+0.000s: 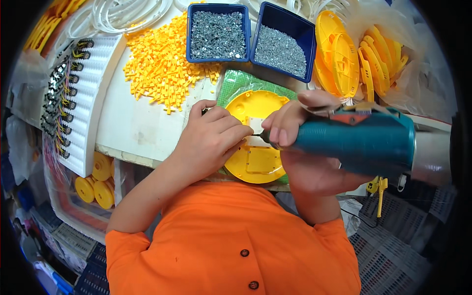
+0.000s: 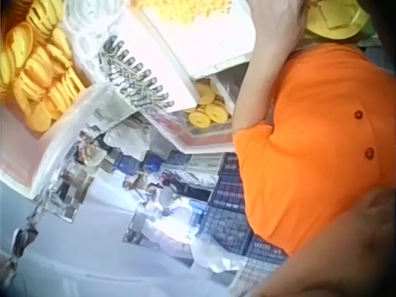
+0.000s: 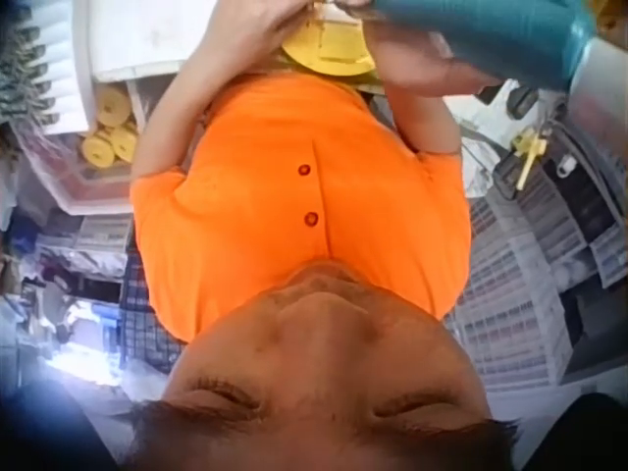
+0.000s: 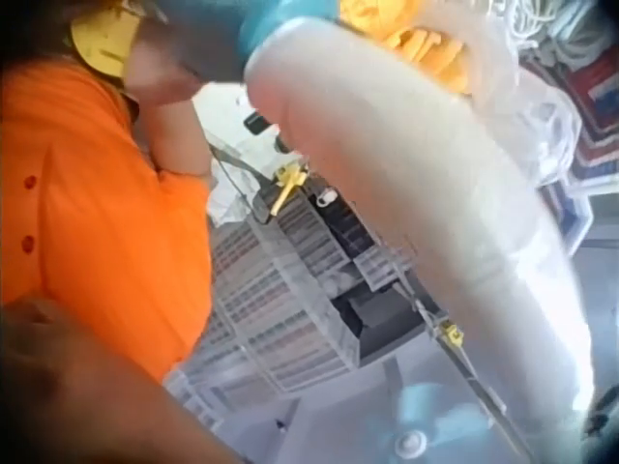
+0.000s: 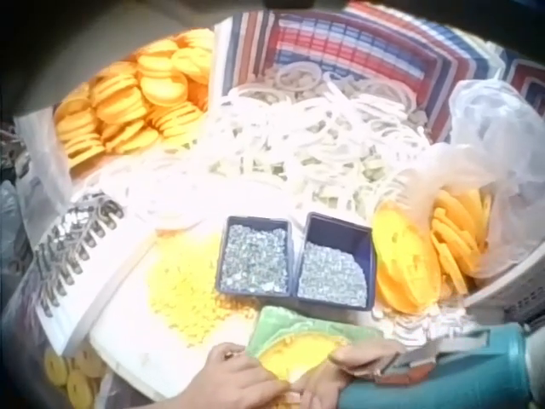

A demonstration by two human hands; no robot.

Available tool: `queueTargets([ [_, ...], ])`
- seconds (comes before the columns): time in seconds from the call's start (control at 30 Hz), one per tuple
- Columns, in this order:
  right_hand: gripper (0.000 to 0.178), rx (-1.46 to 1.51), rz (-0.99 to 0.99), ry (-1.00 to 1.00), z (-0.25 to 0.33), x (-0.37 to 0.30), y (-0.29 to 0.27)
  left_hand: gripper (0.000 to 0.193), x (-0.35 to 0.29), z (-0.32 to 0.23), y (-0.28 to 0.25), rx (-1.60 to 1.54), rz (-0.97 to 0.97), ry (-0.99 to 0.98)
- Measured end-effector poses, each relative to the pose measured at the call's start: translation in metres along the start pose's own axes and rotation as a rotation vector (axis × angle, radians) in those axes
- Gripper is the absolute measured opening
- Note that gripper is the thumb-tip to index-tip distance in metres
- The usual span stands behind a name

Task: Assemble yellow plastic toy parts by placing components together and securing them with screws using an electric screwdriver.

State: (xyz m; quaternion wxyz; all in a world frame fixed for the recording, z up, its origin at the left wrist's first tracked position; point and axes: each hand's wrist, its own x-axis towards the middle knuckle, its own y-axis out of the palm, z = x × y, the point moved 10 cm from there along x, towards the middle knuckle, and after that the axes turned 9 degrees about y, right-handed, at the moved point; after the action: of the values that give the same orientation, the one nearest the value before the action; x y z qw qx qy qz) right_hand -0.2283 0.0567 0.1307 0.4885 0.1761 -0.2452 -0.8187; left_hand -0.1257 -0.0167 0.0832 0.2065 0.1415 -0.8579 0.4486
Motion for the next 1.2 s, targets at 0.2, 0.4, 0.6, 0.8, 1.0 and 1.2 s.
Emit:
queueTargets([
  [0.2, 0.087, -0.047, 0.189, -0.138, 0.001, -0.003, 0.018, 0.022, -0.005, -0.002, -0.003, 0.023, -0.067, -0.009],
  [0.4, 0.084, -0.062, 0.098, -0.081, -0.004, -0.003, 0.021, 0.021, -0.007, -0.002, -0.005, 0.011, -0.075, -0.025],
  [0.6, 0.084, -0.095, 0.089, -0.134, -0.001, -0.003, 0.021, 0.021, -0.007, 0.000, -0.008, 0.009, -0.094, -0.030],
  [0.8, 0.088, -0.110, 0.104, -0.138, -0.001, -0.002, 0.023, 0.022, -0.006, -0.002, -0.011, 0.014, -0.099, -0.018],
  [1.0, 0.095, -0.117, 0.133, -0.130, -0.006, 0.000, 0.024, 0.033, -0.010, -0.005, -0.011, 0.072, -0.101, 0.020],
  [1.2, 0.098, -0.143, 0.208, -0.177, -0.009, 0.002, 0.016, 0.057, -0.008, -0.004, -0.013, 0.126, -0.043, -0.051],
])
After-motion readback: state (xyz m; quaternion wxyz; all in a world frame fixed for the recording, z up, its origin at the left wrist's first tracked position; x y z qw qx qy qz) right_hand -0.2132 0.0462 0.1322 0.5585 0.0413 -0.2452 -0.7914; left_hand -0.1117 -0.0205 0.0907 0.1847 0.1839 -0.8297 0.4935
